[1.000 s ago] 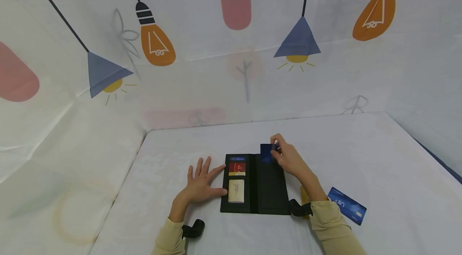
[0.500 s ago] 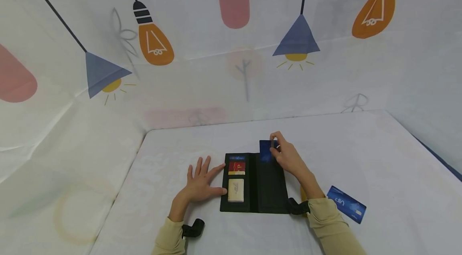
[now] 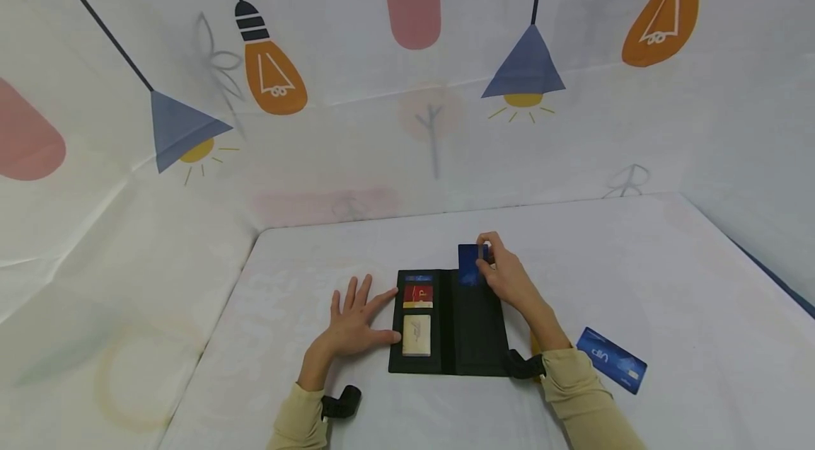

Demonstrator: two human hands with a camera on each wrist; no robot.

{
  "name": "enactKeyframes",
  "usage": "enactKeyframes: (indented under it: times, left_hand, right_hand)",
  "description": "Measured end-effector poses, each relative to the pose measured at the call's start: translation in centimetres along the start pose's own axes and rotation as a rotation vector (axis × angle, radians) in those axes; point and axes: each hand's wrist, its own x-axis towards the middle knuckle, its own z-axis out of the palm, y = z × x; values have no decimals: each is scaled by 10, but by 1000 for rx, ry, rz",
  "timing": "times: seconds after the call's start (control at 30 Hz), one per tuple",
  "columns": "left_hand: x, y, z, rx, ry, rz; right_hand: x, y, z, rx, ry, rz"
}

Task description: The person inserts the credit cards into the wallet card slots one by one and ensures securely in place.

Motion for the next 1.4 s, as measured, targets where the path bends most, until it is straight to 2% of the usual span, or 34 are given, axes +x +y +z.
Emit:
enactKeyframes:
  times: [0.43,0.73,0.93,1.4]
  left_hand:
    - [1,-1,0,-17,32,28]
    - [0,1,-2,-2,8,-4]
    - [-1,2,-4,-9,7,-8]
    - [0,1,0,-24,9,-7]
  right_hand:
    - [2,7,0,1,-25,58]
    - [1,8,-1,35,-71,47]
    - [2,7,-1,18,-97,39]
    - [-2,12,6,29,-85,37]
